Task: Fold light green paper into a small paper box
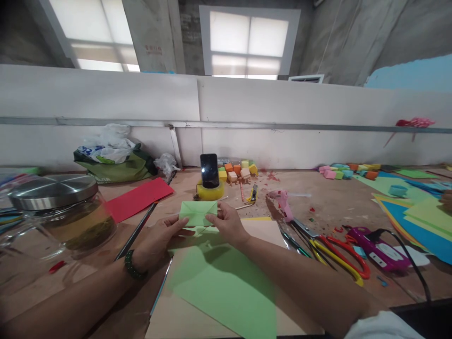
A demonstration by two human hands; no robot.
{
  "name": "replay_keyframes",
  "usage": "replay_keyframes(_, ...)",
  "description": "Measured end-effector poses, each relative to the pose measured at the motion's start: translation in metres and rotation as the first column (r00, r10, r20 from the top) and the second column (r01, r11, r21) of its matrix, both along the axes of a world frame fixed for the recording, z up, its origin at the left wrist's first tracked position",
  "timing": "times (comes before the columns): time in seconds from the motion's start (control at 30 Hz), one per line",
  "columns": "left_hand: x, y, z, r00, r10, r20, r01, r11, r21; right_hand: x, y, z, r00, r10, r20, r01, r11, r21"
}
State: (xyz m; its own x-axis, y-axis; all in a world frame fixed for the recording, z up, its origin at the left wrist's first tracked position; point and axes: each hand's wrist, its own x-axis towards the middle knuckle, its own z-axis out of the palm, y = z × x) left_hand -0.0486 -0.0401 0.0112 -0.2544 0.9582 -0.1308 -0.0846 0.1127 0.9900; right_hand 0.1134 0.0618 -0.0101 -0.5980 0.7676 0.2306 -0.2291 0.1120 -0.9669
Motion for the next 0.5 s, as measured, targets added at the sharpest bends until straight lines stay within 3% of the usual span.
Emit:
replay_keyframes(0.13, -0.0012, 0.0008, 0.0013, 1.000, 0.013, -0.013, -0.013, 1.000, 0.014, 0.0012, -0.0025, 0.0008, 0.999, 0.039, 0.037, -0.040, 0.999, 0.020)
replay_keyframes(0.33, -0.0016, 0.0029, 0.0009, 0.996, 0.087, -0.015, -0.086, 0.995, 0.045, 0.0006, 0.0027, -0.0051, 0.997, 0.064, 0.042, -0.062, 0.997, -0.056)
replay_keyframes(0.5, -0.0017, 0.0037, 0.0005, 0.999, 0.039, 0.025, -0.040, 0.999, 0.028, 0.0001, 0.0042, -0.0063, 0.998, 0.045, 0.040, -0.043, 0.998, -0.053)
